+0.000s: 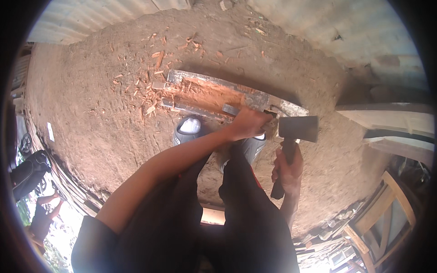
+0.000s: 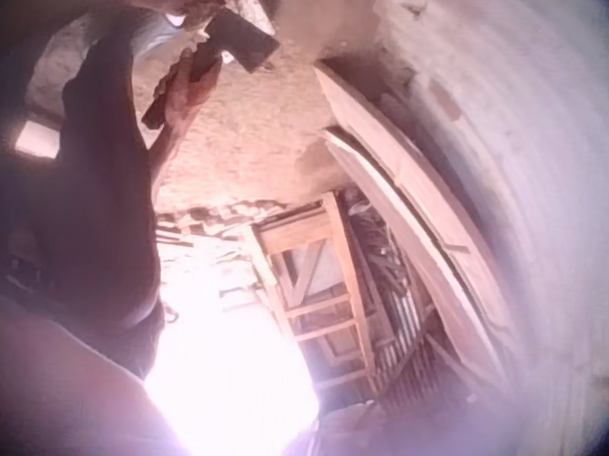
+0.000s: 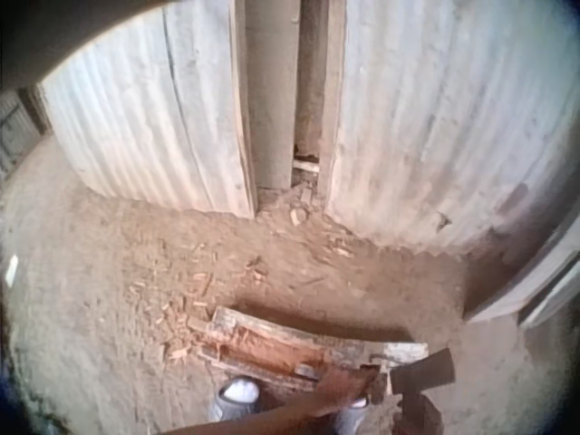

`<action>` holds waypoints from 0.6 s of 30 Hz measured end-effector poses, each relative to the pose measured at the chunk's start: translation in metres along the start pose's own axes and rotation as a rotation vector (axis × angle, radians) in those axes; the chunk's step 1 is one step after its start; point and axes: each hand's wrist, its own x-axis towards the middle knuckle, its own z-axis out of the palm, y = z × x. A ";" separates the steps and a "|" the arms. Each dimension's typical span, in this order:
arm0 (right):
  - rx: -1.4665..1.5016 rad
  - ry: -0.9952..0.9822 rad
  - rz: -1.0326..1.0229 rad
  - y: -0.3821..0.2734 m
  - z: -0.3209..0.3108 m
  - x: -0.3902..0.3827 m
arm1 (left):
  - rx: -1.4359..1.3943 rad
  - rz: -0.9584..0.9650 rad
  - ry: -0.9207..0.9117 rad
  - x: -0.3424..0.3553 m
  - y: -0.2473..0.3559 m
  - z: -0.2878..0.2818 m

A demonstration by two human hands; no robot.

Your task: The person uses a chisel and a small axe to carve a rectangular piece of wood placed on the ground. They repeatedly strike the chisel with the axe to remove wood shavings and shape the wood.

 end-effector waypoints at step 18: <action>-0.032 -0.022 0.000 0.020 -0.002 0.004 | 0.082 -0.009 -0.092 0.002 -0.017 -0.020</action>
